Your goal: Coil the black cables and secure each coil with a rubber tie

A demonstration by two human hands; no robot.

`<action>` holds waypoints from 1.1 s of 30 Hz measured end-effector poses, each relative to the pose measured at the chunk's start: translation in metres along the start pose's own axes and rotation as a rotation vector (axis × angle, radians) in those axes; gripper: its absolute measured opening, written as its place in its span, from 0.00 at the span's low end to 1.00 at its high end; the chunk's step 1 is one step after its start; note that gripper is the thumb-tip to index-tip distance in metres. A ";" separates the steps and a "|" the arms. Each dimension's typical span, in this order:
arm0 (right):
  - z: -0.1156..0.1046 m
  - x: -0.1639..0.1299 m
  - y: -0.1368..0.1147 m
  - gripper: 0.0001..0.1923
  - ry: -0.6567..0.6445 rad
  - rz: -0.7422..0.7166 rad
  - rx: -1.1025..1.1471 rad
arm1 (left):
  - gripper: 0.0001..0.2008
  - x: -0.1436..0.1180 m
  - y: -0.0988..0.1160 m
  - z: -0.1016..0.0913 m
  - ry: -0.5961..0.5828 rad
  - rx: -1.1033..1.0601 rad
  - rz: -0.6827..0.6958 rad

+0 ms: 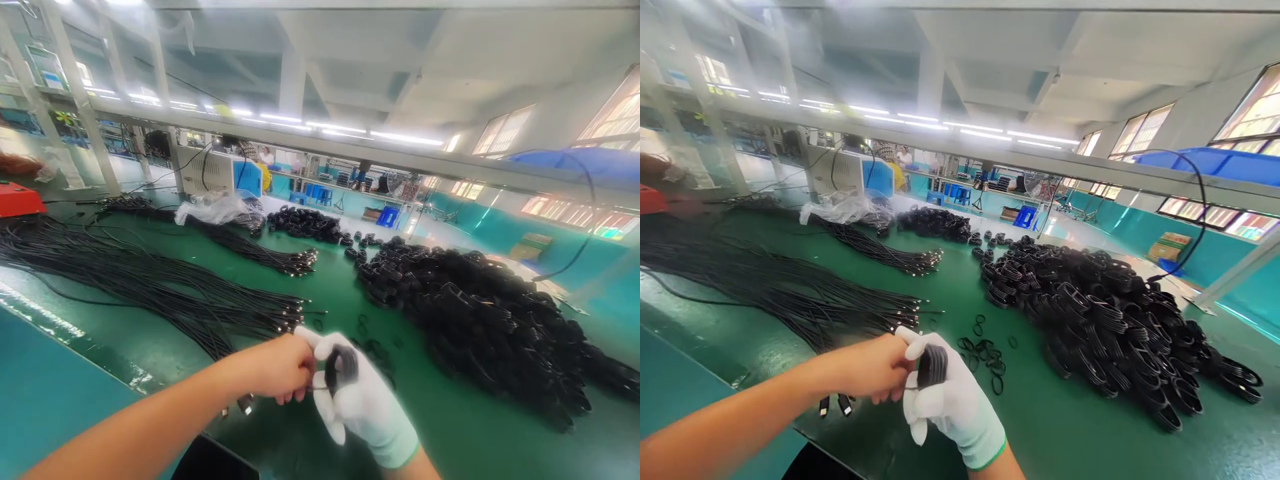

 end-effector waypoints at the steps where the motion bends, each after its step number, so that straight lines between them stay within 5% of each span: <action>1: 0.000 0.000 0.000 0.24 -0.010 -0.020 0.029 | 0.05 -0.003 0.005 -0.003 0.009 -0.103 0.001; 6: -0.002 0.004 0.006 0.28 -0.019 -0.058 0.125 | 0.07 -0.008 0.026 -0.015 0.122 -0.529 0.085; 10: -0.003 0.006 0.007 0.30 -0.017 -0.100 0.181 | 0.07 -0.004 0.027 -0.013 0.193 -0.588 0.191; 14: -0.003 0.007 0.008 0.28 0.013 -0.027 0.163 | 0.12 -0.014 0.033 -0.023 0.437 -0.198 0.280; 18: -0.001 0.009 0.016 0.27 -0.012 0.135 0.123 | 0.15 -0.019 0.052 -0.015 0.404 0.332 0.441; 23: -0.003 0.014 0.021 0.33 0.048 0.123 0.370 | 0.12 -0.012 0.046 -0.024 0.598 0.421 0.285; 25: -0.005 0.016 0.024 0.26 0.107 0.120 0.435 | 0.10 -0.011 0.039 -0.032 0.563 0.384 0.251; 30: 0.000 0.018 0.034 0.29 0.073 0.288 0.542 | 0.15 -0.005 0.026 -0.039 0.148 -0.017 0.318; 33: -0.003 0.018 0.030 0.28 0.135 0.217 0.388 | 0.12 0.001 0.018 -0.039 0.224 0.023 0.237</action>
Point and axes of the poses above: each hand's wrist, its own x-axis towards the middle knuckle, its own z-axis out of the palm, y = z × x, the point moved 4 cm from there along x, towards the middle knuckle, and after that the axes turned 2 degrees about x, right-handed, at the moved point
